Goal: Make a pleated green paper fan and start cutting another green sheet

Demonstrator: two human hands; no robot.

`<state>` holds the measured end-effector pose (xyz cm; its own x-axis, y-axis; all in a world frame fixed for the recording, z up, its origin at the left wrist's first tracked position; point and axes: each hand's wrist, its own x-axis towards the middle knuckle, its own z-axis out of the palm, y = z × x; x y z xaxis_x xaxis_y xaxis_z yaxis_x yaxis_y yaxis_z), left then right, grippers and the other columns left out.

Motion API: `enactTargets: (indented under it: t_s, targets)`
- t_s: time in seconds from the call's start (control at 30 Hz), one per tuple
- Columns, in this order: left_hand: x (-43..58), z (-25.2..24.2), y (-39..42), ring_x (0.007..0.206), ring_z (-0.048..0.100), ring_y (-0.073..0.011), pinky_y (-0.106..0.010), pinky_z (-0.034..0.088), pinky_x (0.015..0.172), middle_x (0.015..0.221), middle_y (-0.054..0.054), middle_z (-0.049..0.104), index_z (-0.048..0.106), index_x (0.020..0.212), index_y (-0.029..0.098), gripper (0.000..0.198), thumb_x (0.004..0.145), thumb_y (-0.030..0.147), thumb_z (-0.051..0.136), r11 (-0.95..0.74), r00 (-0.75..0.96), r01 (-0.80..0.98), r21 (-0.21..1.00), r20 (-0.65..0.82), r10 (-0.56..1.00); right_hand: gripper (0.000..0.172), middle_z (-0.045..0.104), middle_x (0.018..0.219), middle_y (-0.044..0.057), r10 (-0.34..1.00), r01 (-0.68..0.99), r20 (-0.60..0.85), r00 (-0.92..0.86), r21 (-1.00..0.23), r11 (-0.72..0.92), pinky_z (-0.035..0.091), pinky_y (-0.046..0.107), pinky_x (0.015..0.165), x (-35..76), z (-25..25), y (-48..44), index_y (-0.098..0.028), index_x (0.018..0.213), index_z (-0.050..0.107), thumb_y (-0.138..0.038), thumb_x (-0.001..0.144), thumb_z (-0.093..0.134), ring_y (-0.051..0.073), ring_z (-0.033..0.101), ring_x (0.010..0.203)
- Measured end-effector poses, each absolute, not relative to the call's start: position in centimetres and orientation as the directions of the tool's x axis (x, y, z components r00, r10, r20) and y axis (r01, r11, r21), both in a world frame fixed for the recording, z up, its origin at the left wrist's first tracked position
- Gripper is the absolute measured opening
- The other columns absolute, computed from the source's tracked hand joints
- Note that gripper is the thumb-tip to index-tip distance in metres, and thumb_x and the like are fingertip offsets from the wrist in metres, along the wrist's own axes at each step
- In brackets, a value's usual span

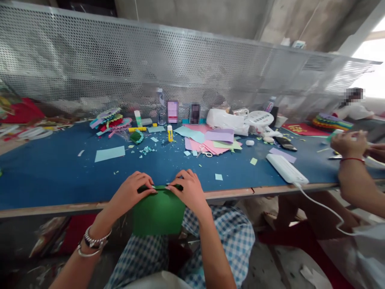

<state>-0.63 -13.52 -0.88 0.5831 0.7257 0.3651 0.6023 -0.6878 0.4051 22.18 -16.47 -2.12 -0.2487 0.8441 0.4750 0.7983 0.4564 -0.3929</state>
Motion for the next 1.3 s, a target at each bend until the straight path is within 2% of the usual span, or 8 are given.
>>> enactTargets:
  t_s: [0.2,0.37,0.57,0.77,1.0,1.3]
  targets:
    - [-0.48,-1.04,-13.52,0.085,0.049,-0.0204,-0.034,0.04,0.076,0.087,-0.003,0.06,0.056,0.079,0.02,0.028,0.087,0.046,0.049,-0.642,0.531,0.666,0.381,0.362,0.766,0.016,0.057,0.086,0.003,0.869,0.76,0.425,-0.252,-0.468,0.45,0.042,0.034,0.079,22.34,-1.83,-16.47,-0.026,0.089,0.068,-0.038,0.083,0.06,0.018,0.051,0.086]
    - [-0.55,-1.15,-13.46,0.084,0.05,-0.0209,-0.034,0.041,0.076,0.088,-0.003,0.059,0.06,0.102,0.024,0.03,0.087,0.047,0.049,-0.635,0.543,0.668,0.389,0.329,0.773,0.013,0.055,0.083,0.002,0.874,0.713,0.393,-0.285,-0.523,0.467,0.041,0.034,0.08,22.6,-1.57,-16.58,-0.026,0.089,0.067,-0.035,0.085,0.059,0.016,0.052,0.081]
    - [-0.85,-1.0,-13.39,0.088,0.054,-0.0195,-0.032,0.044,0.077,0.09,-0.002,0.063,0.064,0.085,0.023,0.028,0.088,0.047,0.049,-0.612,0.509,0.629,0.478,0.342,0.79,0.022,0.058,0.089,0.004,0.878,0.722,0.393,-0.272,-0.521,0.456,0.042,0.033,0.078,22.62,-1.57,-16.61,-0.027,0.097,0.068,-0.041,0.087,0.054,0.018,0.053,0.086]
    - [-0.95,-0.81,-13.56,0.078,0.061,-0.017,-0.027,0.047,0.069,0.084,-0.002,0.069,0.07,0.084,0.024,0.03,0.084,0.049,0.053,-0.555,0.442,0.575,0.601,0.342,0.829,0.021,0.064,0.09,0.004,0.861,0.718,0.432,-0.268,-0.506,0.477,0.042,0.033,0.079,22.72,-1.86,-16.53,-0.026,0.093,0.069,-0.037,0.089,0.051,0.018,0.053,0.084]
    - [-0.84,-0.91,-13.63,0.074,0.064,-0.0167,-0.025,0.049,0.067,0.081,-0.001,0.072,0.072,0.082,0.025,0.03,0.082,0.049,0.056,-0.553,0.415,0.573,0.605,0.368,0.832,0.022,0.066,0.077,0.003,0.889,0.647,0.413,-0.195,-0.627,0.434,0.044,0.031,0.074,22.88,-2.08,-16.26,-0.025,0.086,0.071,-0.039,0.087,0.053,0.017,0.057,0.077]
    - [-0.82,-1.03,-13.43,0.072,0.063,-0.016,-0.026,0.049,0.068,0.078,-0.002,0.071,0.071,0.079,0.023,0.025,0.083,0.043,0.057,-0.61,0.429,0.549,0.571,0.434,0.792,0.024,0.07,0.079,0.002,0.908,0.579,0.382,-0.173,-0.706,0.408,0.045,0.028,0.069,22.86,-1.5,-16.41,-0.024,0.082,0.072,-0.039,0.087,0.053,0.016,0.06,0.076]
